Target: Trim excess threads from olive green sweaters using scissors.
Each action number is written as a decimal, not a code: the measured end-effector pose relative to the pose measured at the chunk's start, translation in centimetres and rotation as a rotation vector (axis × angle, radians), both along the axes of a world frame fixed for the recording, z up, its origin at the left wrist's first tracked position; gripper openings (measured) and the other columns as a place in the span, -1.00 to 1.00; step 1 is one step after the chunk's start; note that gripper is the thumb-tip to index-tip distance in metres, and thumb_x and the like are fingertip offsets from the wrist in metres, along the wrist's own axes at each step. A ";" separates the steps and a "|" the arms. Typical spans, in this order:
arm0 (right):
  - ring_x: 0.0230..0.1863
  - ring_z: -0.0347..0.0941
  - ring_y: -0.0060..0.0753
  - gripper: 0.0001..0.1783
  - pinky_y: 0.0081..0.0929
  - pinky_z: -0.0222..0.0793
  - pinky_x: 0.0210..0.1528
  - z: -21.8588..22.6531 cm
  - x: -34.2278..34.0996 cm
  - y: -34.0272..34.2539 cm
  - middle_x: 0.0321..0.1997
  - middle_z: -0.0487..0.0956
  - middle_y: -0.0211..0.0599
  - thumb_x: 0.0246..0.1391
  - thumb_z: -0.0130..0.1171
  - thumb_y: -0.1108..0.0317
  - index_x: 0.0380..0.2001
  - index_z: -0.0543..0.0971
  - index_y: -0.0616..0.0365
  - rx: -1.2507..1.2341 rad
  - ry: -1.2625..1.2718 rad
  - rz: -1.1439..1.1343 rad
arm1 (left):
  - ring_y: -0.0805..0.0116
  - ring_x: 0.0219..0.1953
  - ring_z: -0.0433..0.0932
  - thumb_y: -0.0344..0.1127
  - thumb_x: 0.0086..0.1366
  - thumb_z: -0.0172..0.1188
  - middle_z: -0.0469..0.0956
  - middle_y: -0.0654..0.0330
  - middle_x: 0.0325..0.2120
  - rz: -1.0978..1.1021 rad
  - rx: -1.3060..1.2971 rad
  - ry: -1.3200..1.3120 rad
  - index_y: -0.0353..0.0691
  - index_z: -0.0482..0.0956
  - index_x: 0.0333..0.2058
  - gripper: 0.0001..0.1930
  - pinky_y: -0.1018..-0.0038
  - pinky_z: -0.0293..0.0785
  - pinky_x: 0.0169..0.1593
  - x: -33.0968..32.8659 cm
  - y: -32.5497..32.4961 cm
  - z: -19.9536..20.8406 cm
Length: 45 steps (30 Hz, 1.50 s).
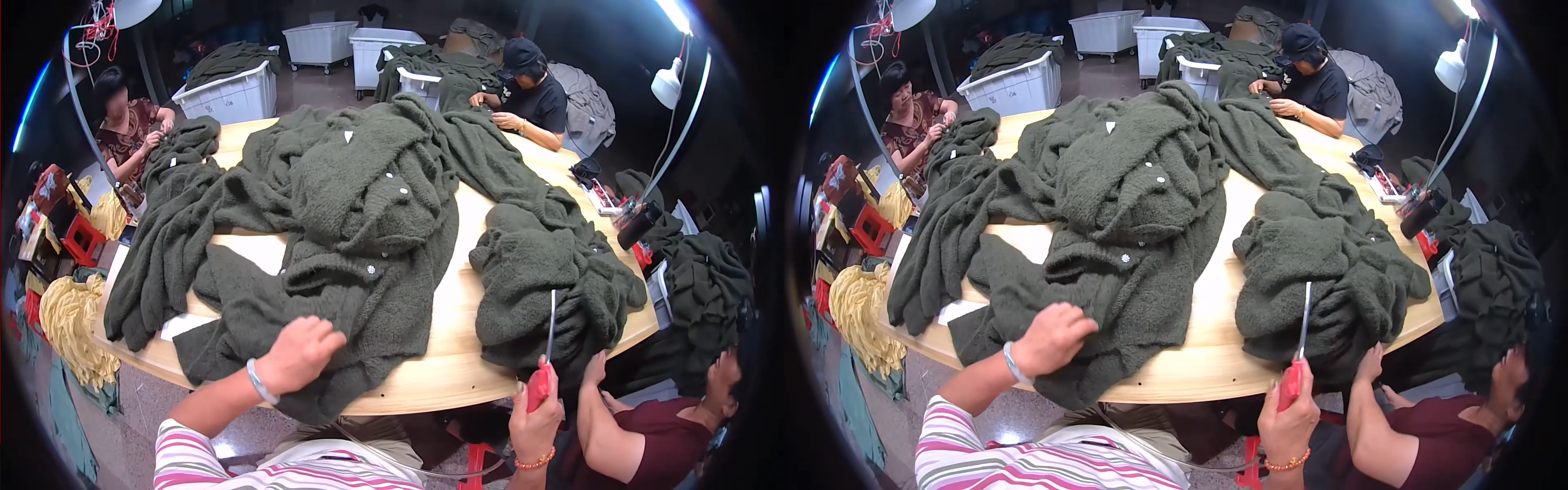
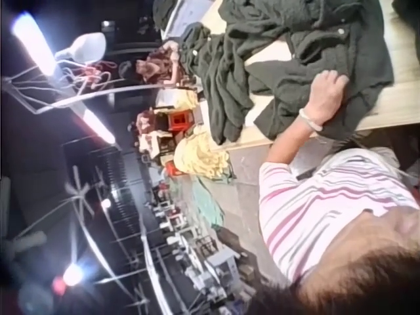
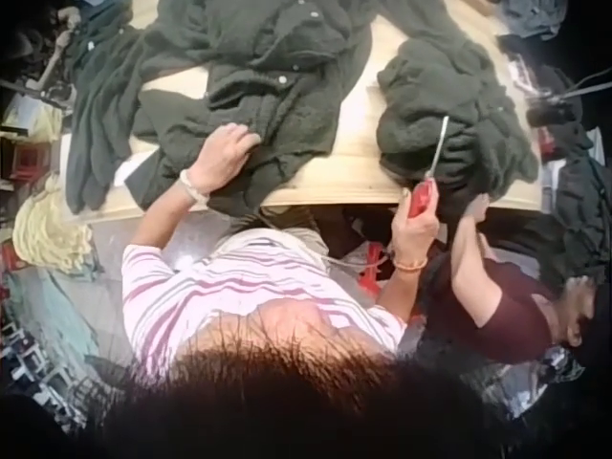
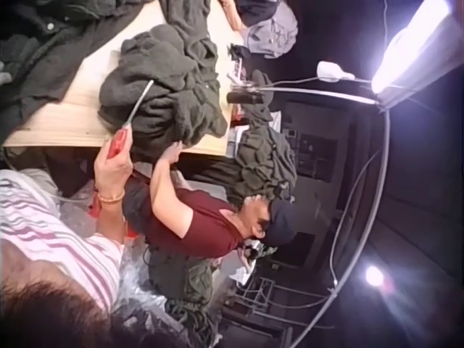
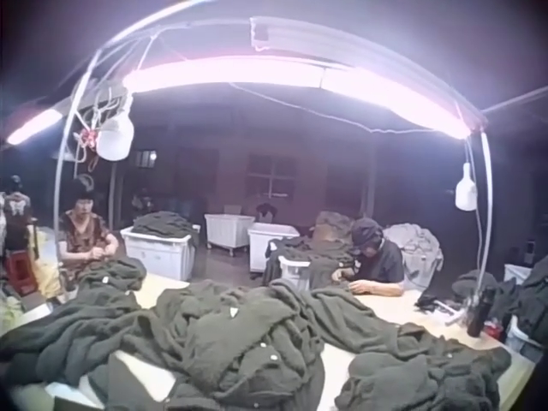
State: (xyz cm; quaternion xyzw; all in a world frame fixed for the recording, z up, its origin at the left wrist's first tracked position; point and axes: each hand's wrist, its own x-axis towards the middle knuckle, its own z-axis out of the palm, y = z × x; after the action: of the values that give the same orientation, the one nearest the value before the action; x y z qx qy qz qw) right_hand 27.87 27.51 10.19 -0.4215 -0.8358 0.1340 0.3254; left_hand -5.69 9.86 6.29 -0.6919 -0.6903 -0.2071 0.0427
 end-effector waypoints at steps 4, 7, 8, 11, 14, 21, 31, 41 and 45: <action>-0.32 0.57 0.13 -0.50 -0.21 0.46 -0.24 -0.4 -0.8 -0.5 -0.35 0.60 0.08 0.09 0.11 0.45 0.13 0.39 0.31 -0.286 -0.038 0.020 | 0.10 -0.30 0.43 -0.40 0.03 0.31 0.41 0.14 -0.39 0.055 -0.095 0.004 -0.20 0.53 -0.13 -0.63 0.29 0.39 -0.19 1.3 -2.1 0.1; -0.25 0.58 0.15 -0.48 -0.18 0.47 -0.18 -1.7 -1.2 -0.3 -0.31 0.61 0.11 0.06 0.15 0.42 0.12 0.40 0.28 -0.246 -0.094 0.056 | 0.05 -0.23 0.45 -0.36 0.06 0.34 0.45 0.06 -0.29 0.120 0.014 -0.129 -0.21 0.50 -0.03 -0.55 0.28 0.43 -0.12 0.5 -2.4 1.1; -0.20 0.59 0.12 -0.47 -0.17 0.47 -0.13 -1.8 -1.3 -0.3 -0.29 0.61 0.11 0.04 0.17 0.39 0.12 0.41 0.25 -0.289 -0.126 0.047 | 0.03 -0.19 0.47 -0.34 0.07 0.36 0.46 0.02 -0.23 0.133 0.105 -0.209 -0.21 0.49 0.02 -0.51 0.27 0.45 -0.07 -0.1 -2.2 1.5; -0.19 0.59 0.11 -0.48 -0.19 0.47 -0.11 -2.8 -2.0 -0.3 -0.27 0.62 0.08 0.03 0.19 0.38 0.09 0.42 0.25 -0.322 -0.119 0.101 | -0.01 -0.10 0.48 -0.36 0.07 0.38 0.46 -0.02 -0.14 0.239 0.268 -0.218 -0.23 0.48 0.02 -0.50 0.27 0.46 -0.02 -1.7 -0.4 3.4; -0.21 0.59 0.11 -0.48 -0.19 0.48 -0.14 -3.7 -2.5 -0.3 -0.29 0.62 0.05 0.02 0.21 0.36 0.08 0.43 0.24 -0.311 -0.130 0.118 | -0.11 0.06 0.37 -0.29 0.03 0.42 0.37 -0.12 -0.01 0.278 0.280 -0.114 -0.20 0.38 0.11 -0.35 0.19 0.38 0.10 -4.1 3.7 3.8; -0.27 0.59 0.09 -0.45 -0.13 0.48 -0.19 -4.8 -2.5 0.1 -0.36 0.63 -0.01 0.01 0.25 0.27 0.08 0.43 0.18 -0.337 -0.157 0.116 | -0.12 0.25 0.17 -0.33 0.01 0.34 0.19 -0.13 0.18 0.426 0.114 0.199 -0.12 0.32 0.16 -0.31 0.07 0.30 0.13 -9.3 14.6 -0.7; -0.21 0.61 0.05 -0.50 -0.22 0.49 -0.14 -4.3 -2.4 0.8 -0.27 0.64 0.02 0.03 0.24 0.33 0.06 0.45 0.22 -0.387 -0.086 0.099 | 0.13 -0.18 0.54 -0.68 -0.13 0.09 0.51 0.03 -0.34 0.189 0.738 -0.187 -0.31 0.52 -0.22 -0.60 0.36 0.47 -0.02 -13.8 16.1 13.7; -0.27 0.55 0.26 -0.46 0.00 0.45 -0.19 -5.2 -1.8 0.2 -0.34 0.60 0.15 0.04 0.24 0.26 0.10 0.41 0.10 -0.368 -0.054 0.158 | -0.02 -0.07 0.42 -0.16 0.00 0.35 0.44 -0.04 -0.14 0.022 0.144 -0.002 -0.32 0.53 -0.20 -0.56 0.20 0.34 0.02 -3.5 -5.6 14.2; -0.29 0.54 0.27 -0.47 0.00 0.45 -0.20 -4.8 -2.9 0.1 -0.34 0.60 0.15 0.04 0.24 0.25 0.10 0.41 0.11 -0.340 -0.093 0.211 | 0.06 0.02 0.39 0.06 -0.02 0.46 0.43 0.02 -0.02 -0.029 -0.305 -0.183 -0.21 0.56 -0.08 -0.40 0.21 0.30 0.06 0.8 -9.3 8.7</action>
State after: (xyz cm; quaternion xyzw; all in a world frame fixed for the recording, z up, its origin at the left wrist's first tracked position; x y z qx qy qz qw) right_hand 24.94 27.56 5.39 -0.3861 -0.8549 0.2868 0.1947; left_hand -4.84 0.55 14.95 -0.6784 -0.7047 -0.1627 -0.1290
